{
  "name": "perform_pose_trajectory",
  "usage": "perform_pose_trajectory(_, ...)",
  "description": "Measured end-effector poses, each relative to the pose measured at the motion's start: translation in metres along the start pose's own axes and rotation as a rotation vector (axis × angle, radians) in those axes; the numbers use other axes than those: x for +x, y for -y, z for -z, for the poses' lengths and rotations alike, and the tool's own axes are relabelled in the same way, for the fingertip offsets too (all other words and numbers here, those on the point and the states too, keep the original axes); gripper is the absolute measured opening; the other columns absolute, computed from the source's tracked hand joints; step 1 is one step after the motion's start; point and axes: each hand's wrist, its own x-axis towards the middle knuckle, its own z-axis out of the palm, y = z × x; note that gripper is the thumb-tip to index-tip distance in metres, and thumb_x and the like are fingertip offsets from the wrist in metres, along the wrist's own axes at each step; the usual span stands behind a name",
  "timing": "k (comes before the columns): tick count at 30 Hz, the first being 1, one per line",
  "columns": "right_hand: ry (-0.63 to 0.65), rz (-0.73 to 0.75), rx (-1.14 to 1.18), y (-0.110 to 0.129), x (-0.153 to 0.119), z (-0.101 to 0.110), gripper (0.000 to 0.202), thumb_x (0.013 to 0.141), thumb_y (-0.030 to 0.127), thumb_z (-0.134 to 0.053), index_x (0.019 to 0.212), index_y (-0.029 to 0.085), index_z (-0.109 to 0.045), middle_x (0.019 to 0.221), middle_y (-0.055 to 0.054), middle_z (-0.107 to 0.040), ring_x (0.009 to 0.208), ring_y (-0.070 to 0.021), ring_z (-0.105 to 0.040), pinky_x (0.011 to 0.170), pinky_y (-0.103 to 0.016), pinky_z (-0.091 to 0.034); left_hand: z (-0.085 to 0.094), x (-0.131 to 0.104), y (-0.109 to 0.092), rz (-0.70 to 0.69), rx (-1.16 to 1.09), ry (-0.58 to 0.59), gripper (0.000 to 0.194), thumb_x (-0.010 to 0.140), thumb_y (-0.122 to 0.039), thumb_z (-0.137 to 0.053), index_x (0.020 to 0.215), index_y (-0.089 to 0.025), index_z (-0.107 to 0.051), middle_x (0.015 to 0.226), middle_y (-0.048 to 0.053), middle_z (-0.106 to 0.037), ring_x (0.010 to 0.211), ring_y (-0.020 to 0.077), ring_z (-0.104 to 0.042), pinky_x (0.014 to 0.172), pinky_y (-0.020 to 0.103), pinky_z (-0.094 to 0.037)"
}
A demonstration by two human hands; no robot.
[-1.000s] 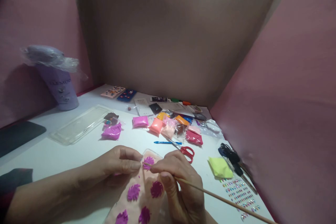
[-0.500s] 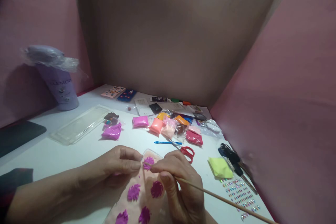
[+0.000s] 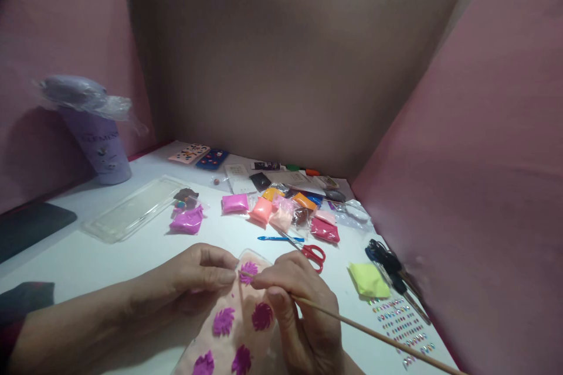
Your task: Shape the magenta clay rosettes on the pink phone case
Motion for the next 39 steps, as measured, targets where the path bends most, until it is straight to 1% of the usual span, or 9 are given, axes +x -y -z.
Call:
perform_pose_trajectory(6,-0.006,0.008,0.002,-0.0004,-0.0016,0.0008,0.021,0.093,0.014,-0.042,0.099,0.017,-0.062,0.083,-0.007,-0.067,0.077,-0.0193,-0.056,0.069,-0.038,-0.046,-0.0003,0.0011,-0.0006,0.011,-0.005,0.002,0.016,0.077,-0.029,-0.065,0.080,-0.013,-0.064,0.042,-0.009,-0.033,0.035,0.0040,-0.019,0.037,0.023,-0.009)
perform_pose_trajectory(11,0.003,0.016,-0.015,-0.0014,-0.0010,-0.0002,0.021,0.093,0.014,-0.042,0.099,0.017,-0.062,0.082,-0.006,-0.067,0.076,-0.0187,-0.055,0.068,-0.037,-0.045,0.0004,0.0024,-0.0005,0.005,0.011,0.005,0.015,0.076,-0.028,-0.066,0.074,-0.013,-0.063,0.041,-0.008,-0.033,0.034,0.0039,-0.020,0.036,0.023,-0.009)
perform_pose_trajectory(15,-0.010,-0.003,-0.007,-0.0001,-0.0002,0.0008,0.021,0.093,0.016,-0.042,0.099,0.018,-0.062,0.082,-0.006,-0.067,0.076,-0.0189,-0.055,0.068,-0.037,-0.045,0.0006,0.0017,-0.0012,0.011,-0.001,-0.004,0.016,0.075,-0.029,-0.066,0.078,-0.013,-0.063,0.041,-0.008,-0.034,0.035,0.0039,-0.020,0.036,0.022,-0.009)
perform_pose_trajectory(18,-0.020,-0.024,0.003,0.0001,-0.0005,0.0013,0.021,0.093,0.017,-0.042,0.099,0.019,-0.063,0.082,-0.006,-0.067,0.076,-0.0192,-0.056,0.069,-0.038,-0.046,0.0003,0.0006,-0.0008,0.012,0.000,-0.011,0.016,0.075,-0.028,-0.067,0.078,-0.012,-0.063,0.042,-0.008,-0.034,0.035,0.0038,-0.020,0.037,0.022,-0.009)
perform_pose_trajectory(25,-0.012,-0.016,-0.018,0.0012,-0.0002,0.0012,0.021,0.093,0.017,-0.043,0.098,0.019,-0.063,0.080,-0.006,-0.067,0.073,-0.0194,-0.056,0.067,-0.038,-0.046,0.0004,0.0010,0.0000,0.005,-0.004,-0.001,0.017,0.076,-0.029,-0.066,0.077,-0.012,-0.063,0.042,-0.008,-0.034,0.035,0.0035,-0.020,0.037,0.023,-0.009)
perform_pose_trajectory(29,-0.035,-0.007,-0.011,0.0016,0.0001,0.0002,0.021,0.093,0.017,-0.043,0.098,0.019,-0.064,0.080,-0.006,-0.067,0.074,-0.0198,-0.057,0.067,-0.038,-0.047,0.0006,0.0016,-0.0009,0.005,0.001,-0.002,0.017,0.076,-0.028,-0.066,0.081,-0.011,-0.064,0.043,-0.008,-0.035,0.035,0.0036,-0.020,0.037,0.023,-0.009)
perform_pose_trajectory(32,-0.030,-0.002,-0.014,0.0017,0.0000,0.0002,0.021,0.093,0.017,-0.043,0.099,0.019,-0.063,0.080,-0.006,-0.068,0.073,-0.0199,-0.057,0.066,-0.039,-0.047,0.0005,0.0022,-0.0012,0.004,0.003,-0.004,0.019,0.076,-0.028,-0.066,0.083,-0.011,-0.065,0.042,-0.008,-0.034,0.035,0.0038,-0.019,0.037,0.023,-0.009)
perform_pose_trajectory(39,-0.012,-0.006,-0.021,0.0007,0.0000,0.0019,0.021,0.093,0.016,-0.043,0.098,0.019,-0.063,0.080,-0.006,-0.067,0.073,-0.0199,-0.057,0.067,-0.039,-0.047,-0.0007,0.0008,-0.0010,0.013,-0.008,-0.014,0.018,0.074,-0.028,-0.068,0.079,-0.012,-0.064,0.041,-0.008,-0.035,0.035,0.0036,-0.020,0.037,0.022,-0.009)
